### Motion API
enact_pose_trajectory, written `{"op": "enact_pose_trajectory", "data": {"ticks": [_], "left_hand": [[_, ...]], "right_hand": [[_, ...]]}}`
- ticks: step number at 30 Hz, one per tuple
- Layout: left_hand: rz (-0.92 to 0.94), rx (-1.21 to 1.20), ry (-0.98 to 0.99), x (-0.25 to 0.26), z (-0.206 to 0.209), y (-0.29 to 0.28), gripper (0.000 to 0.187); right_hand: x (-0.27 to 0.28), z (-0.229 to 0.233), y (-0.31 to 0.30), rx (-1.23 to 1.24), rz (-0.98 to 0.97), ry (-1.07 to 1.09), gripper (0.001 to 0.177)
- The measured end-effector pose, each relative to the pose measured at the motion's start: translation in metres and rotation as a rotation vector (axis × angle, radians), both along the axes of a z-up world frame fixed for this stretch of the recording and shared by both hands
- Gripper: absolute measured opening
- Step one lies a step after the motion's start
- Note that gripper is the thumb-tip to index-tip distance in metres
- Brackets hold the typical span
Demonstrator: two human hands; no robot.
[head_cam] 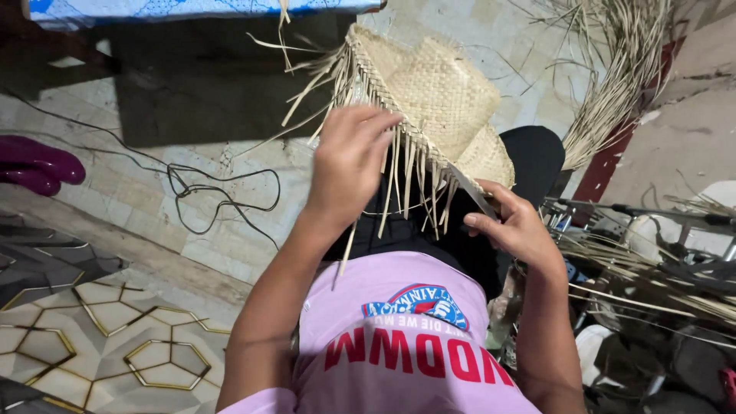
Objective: Trimming the excess straw fringe from the brim of a woven straw hat using scissors and a small blade
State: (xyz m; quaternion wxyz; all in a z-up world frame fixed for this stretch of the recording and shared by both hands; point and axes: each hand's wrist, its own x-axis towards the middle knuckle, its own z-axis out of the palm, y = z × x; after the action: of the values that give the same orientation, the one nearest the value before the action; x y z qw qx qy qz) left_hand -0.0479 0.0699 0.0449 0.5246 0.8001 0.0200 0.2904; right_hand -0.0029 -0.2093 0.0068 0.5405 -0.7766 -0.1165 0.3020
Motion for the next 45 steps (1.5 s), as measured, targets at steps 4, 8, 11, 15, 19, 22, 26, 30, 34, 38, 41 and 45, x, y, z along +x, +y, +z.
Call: {"op": "enact_pose_trajectory", "data": {"ticks": [4,8,11,15,19,22,26,30,34,38,41,45], "left_hand": [[-0.093,0.572,0.057,0.034,-0.022,0.002,0.027],[-0.180,0.567,0.058,0.044,-0.030,0.010,0.012],[-0.261,0.498,0.081,0.035,-0.023,0.016,0.012],[-0.239,0.448,0.098,0.023,-0.027,0.018,0.012],[-0.134,0.412,0.170,0.020,-0.035,0.014,0.018],[-0.107,0.292,0.197,0.019,-0.037,0.012,0.019],[-0.159,0.027,0.203,0.021,-0.035,0.015,0.015],[-0.180,-0.049,0.259,0.018,-0.026,0.016,0.019],[-0.188,-0.082,0.262,0.015,-0.022,0.017,0.020],[-0.210,0.166,0.182,0.014,-0.033,0.017,0.013],[-0.105,0.373,0.102,0.011,-0.022,0.011,0.009],[-0.036,0.439,0.118,-0.001,-0.018,0.008,0.006]], "right_hand": [[-0.003,0.011,0.002,-0.022,-0.002,-0.004,0.059],[-0.005,0.009,-0.008,0.033,0.013,-0.008,0.070],[-0.012,0.023,-0.008,0.006,0.027,-0.006,0.063],[-0.016,0.020,-0.004,0.012,0.013,0.007,0.041],[-0.014,0.025,0.011,0.144,0.009,-0.036,0.025],[-0.012,0.017,0.014,0.194,0.009,-0.077,0.031],[-0.014,0.028,0.027,0.238,-0.015,-0.055,0.033],[-0.017,0.016,0.024,0.245,-0.040,-0.036,0.029],[-0.017,0.019,0.024,0.221,-0.068,-0.063,0.020],[-0.010,0.039,0.032,0.116,-0.101,-0.333,0.016],[0.008,0.057,0.050,-0.179,0.013,-0.938,0.031],[0.014,0.037,0.050,-0.285,0.041,-0.888,0.029]]}}
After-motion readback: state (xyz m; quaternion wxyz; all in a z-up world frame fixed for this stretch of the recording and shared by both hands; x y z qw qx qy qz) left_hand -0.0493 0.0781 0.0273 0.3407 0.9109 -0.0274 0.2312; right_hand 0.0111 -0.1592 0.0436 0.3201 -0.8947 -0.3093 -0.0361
